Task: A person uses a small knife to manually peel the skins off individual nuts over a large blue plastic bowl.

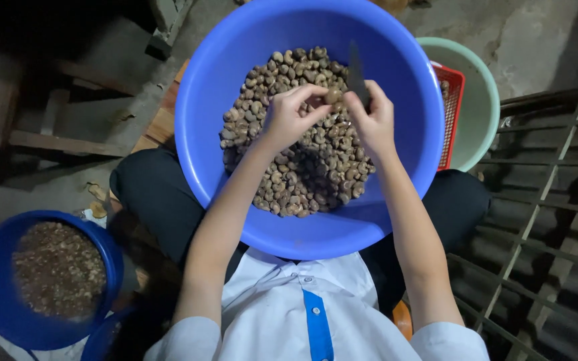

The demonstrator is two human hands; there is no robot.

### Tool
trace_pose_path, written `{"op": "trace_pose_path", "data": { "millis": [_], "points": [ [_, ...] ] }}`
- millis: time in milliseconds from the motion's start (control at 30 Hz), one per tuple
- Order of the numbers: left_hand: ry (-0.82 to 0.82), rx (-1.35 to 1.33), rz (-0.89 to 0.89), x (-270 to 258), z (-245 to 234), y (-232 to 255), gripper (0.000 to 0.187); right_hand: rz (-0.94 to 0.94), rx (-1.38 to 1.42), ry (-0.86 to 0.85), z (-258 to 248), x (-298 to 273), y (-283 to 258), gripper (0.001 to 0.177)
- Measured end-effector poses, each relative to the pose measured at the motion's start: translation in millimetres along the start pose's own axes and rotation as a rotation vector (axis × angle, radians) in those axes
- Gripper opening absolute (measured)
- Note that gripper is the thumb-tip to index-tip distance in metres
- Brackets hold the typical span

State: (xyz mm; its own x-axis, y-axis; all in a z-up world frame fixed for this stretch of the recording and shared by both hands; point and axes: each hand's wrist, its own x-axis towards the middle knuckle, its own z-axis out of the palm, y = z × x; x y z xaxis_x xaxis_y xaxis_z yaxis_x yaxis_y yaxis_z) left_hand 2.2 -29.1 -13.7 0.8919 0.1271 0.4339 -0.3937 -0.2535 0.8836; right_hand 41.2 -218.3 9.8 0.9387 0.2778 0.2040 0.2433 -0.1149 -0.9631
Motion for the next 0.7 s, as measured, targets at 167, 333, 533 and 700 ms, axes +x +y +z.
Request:
{"op": "trace_pose_path", "data": {
  "millis": [167,333,533,700],
  "points": [
    [-0.012,0.021,-0.043,-8,10,-3,0.036,0.022,0.070,0.010,11,-2,-19,0.015],
    [-0.083,-0.021,-0.063,4,3,8,0.034,0.063,-0.010,0.025,-31,8,-37,0.011],
    [-0.273,0.835,-0.230,-6,-4,-70,0.026,-0.395,-0.705,0.475,-148,15,-16,0.011],
    [-0.413,0.904,-0.180,11,32,-123,0.017,-0.358,-0.856,0.564,-170,16,1,0.033]
  ]
}}
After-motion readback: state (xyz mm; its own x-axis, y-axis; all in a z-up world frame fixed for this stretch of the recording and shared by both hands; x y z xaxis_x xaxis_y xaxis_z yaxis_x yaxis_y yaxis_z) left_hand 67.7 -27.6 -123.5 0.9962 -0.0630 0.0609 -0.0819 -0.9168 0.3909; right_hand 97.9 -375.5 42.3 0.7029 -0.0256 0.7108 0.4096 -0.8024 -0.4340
